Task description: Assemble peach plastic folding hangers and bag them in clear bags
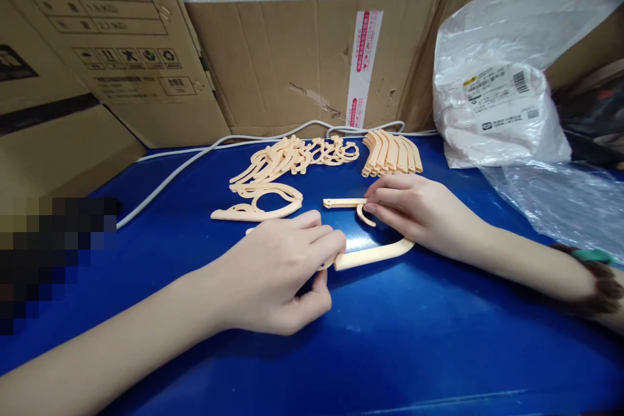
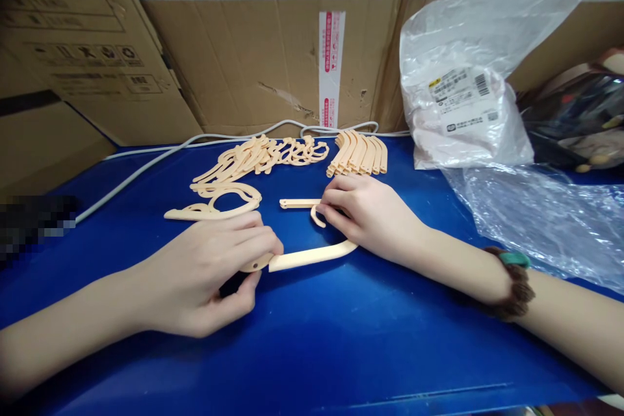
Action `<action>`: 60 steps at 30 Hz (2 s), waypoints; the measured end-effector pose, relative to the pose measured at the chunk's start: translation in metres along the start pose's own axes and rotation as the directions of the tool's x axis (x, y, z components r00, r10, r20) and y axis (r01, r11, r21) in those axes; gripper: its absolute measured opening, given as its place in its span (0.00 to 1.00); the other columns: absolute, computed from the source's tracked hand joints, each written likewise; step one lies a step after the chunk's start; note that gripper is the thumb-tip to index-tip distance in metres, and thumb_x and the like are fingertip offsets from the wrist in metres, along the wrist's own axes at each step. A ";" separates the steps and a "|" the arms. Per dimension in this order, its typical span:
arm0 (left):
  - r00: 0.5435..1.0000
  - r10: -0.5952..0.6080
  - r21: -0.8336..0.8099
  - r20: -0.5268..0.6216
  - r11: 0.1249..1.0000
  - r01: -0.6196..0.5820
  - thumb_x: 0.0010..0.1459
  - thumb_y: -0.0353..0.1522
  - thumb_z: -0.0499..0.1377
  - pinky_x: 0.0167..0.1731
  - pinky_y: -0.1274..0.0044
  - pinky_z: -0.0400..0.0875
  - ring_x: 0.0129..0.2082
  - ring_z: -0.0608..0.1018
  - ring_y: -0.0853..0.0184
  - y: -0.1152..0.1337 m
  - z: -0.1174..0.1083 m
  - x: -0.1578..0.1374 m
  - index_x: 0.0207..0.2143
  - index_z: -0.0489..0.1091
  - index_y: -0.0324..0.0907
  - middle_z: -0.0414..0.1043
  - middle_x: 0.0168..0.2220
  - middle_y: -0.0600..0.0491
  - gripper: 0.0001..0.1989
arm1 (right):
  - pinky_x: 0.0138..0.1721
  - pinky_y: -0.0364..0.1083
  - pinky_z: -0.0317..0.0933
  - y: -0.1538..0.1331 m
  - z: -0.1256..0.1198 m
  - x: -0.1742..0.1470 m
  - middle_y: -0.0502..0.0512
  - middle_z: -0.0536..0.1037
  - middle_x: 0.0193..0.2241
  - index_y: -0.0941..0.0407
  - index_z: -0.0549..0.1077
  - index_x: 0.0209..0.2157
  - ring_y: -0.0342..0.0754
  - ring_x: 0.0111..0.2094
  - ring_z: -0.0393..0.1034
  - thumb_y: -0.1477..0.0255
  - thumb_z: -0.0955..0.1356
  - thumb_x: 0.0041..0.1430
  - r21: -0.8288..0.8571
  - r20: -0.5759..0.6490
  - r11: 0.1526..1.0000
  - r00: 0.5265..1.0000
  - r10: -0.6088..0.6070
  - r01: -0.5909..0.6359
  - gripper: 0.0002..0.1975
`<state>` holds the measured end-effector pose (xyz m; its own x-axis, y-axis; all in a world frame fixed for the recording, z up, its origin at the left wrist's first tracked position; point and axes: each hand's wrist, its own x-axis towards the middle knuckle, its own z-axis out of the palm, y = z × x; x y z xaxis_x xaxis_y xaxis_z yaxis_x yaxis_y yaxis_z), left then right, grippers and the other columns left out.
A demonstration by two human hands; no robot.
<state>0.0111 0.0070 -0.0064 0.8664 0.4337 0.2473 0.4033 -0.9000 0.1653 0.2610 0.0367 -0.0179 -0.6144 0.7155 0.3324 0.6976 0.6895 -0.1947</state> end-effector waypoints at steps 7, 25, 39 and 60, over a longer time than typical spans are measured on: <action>0.998 0.035 0.091 -0.045 0.995 -0.031 0.61 0.25 0.48 0.36 0.71 0.64 0.36 0.68 0.62 -0.004 0.002 0.001 0.33 0.68 0.40 0.70 0.32 0.50 0.09 | 0.42 0.49 0.66 0.002 0.004 -0.002 0.59 0.75 0.42 0.55 0.80 0.37 0.49 0.40 0.72 0.69 0.62 0.67 0.016 -0.092 1.000 0.996 0.018 -0.017 0.14; 0.994 -0.076 0.238 -0.074 0.967 0.092 0.65 0.24 0.49 0.43 0.68 0.72 0.45 0.74 0.59 -0.008 0.004 0.001 0.47 0.72 0.39 0.72 0.51 0.45 0.15 | 0.39 0.49 0.66 0.012 0.007 -0.003 0.58 0.76 0.43 0.54 0.77 0.45 0.50 0.39 0.74 0.73 0.60 0.67 -0.074 -0.068 0.983 0.984 0.166 -0.170 0.15; 0.992 -0.101 0.180 -0.076 0.977 0.113 0.68 0.33 0.50 0.43 0.66 0.71 0.44 0.76 0.57 -0.006 0.001 0.001 0.41 0.74 0.37 0.76 0.45 0.46 0.14 | 0.38 0.50 0.63 0.010 0.005 -0.002 0.60 0.74 0.41 0.55 0.75 0.48 0.53 0.38 0.72 0.69 0.58 0.68 -0.234 -0.014 0.954 0.981 0.192 -0.190 0.17; 0.997 -0.073 0.111 -0.035 0.991 0.076 0.68 0.31 0.53 0.41 0.67 0.73 0.42 0.77 0.58 -0.005 0.006 0.002 0.42 0.69 0.37 0.76 0.42 0.47 0.08 | 0.36 0.48 0.57 0.003 0.000 -0.002 0.57 0.75 0.35 0.55 0.78 0.45 0.52 0.33 0.70 0.75 0.63 0.65 -0.480 0.009 0.871 0.993 0.121 -0.102 0.13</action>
<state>0.0129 0.0120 -0.0126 0.8239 0.4993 0.2682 0.4983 -0.8636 0.0768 0.2645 0.0375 -0.0193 -0.5286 0.7949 0.2978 0.8474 0.4738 0.2395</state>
